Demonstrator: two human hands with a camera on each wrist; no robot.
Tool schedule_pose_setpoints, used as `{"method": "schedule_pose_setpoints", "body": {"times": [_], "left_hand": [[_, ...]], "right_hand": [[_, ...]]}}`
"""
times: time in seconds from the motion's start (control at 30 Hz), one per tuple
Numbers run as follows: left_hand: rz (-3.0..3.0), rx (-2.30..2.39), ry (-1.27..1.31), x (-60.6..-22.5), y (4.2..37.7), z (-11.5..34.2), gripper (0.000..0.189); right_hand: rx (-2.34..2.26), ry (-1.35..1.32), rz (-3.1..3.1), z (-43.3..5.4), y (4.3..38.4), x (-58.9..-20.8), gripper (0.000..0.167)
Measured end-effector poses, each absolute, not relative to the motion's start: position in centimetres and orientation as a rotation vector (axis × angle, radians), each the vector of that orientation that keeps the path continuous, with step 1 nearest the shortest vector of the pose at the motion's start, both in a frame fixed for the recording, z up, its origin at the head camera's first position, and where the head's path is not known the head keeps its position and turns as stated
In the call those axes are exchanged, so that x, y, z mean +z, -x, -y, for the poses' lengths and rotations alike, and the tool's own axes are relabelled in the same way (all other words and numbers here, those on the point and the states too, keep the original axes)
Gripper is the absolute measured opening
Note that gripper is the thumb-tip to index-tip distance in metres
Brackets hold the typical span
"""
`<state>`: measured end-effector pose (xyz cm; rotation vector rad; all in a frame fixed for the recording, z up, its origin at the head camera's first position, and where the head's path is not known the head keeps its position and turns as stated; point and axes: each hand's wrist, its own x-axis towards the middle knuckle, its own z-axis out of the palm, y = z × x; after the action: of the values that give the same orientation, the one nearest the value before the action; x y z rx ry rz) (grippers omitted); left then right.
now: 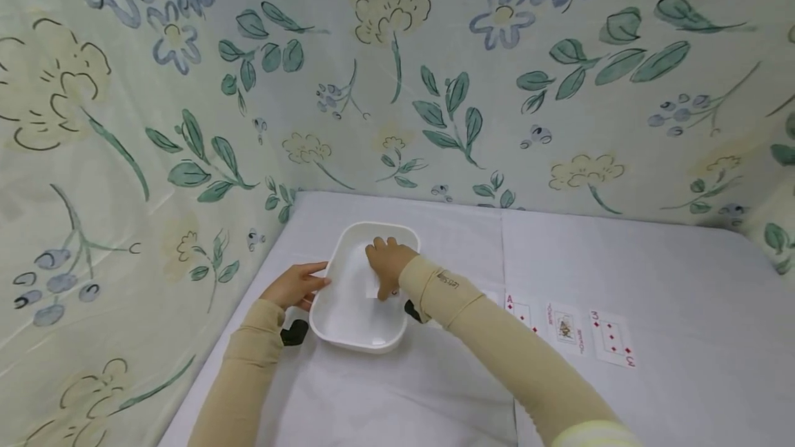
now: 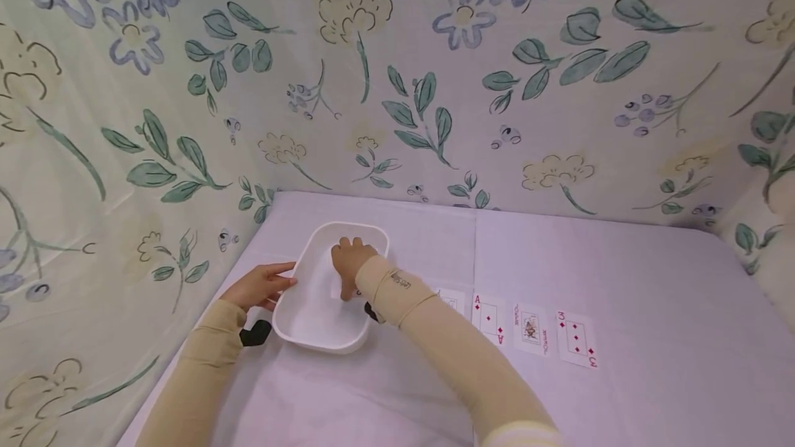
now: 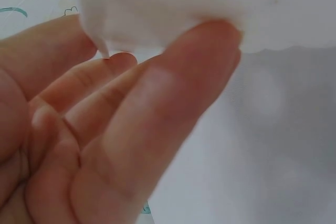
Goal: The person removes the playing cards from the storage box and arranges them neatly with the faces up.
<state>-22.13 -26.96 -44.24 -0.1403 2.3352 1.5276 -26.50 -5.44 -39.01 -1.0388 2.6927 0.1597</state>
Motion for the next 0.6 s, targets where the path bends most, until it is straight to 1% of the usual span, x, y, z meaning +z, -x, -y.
{"method": "schedule_pose_setpoints", "body": {"times": [0.13,0.3,0.47,0.6], "left_hand": [[-2.355,1.502,0.181,-44.4,22.2,26.8,0.051],[-2.369,1.483,0.169,-44.2,22.3,26.8,0.051],[-2.373,1.473,0.167,-44.2,22.3,26.9,0.051],[-2.362,1.479,0.158,-44.3,22.3,26.8,0.051]], "right_hand": [[0.121,1.094,-2.710,2.0,26.5,-37.3,0.088],[0.076,1.086,-2.724,-3.3,26.9,-36.2,0.087],[0.027,0.953,-2.755,-9.0,26.9,-36.2,0.090],[-0.009,0.818,-2.784,-13.7,26.8,-37.0,0.091]]}}
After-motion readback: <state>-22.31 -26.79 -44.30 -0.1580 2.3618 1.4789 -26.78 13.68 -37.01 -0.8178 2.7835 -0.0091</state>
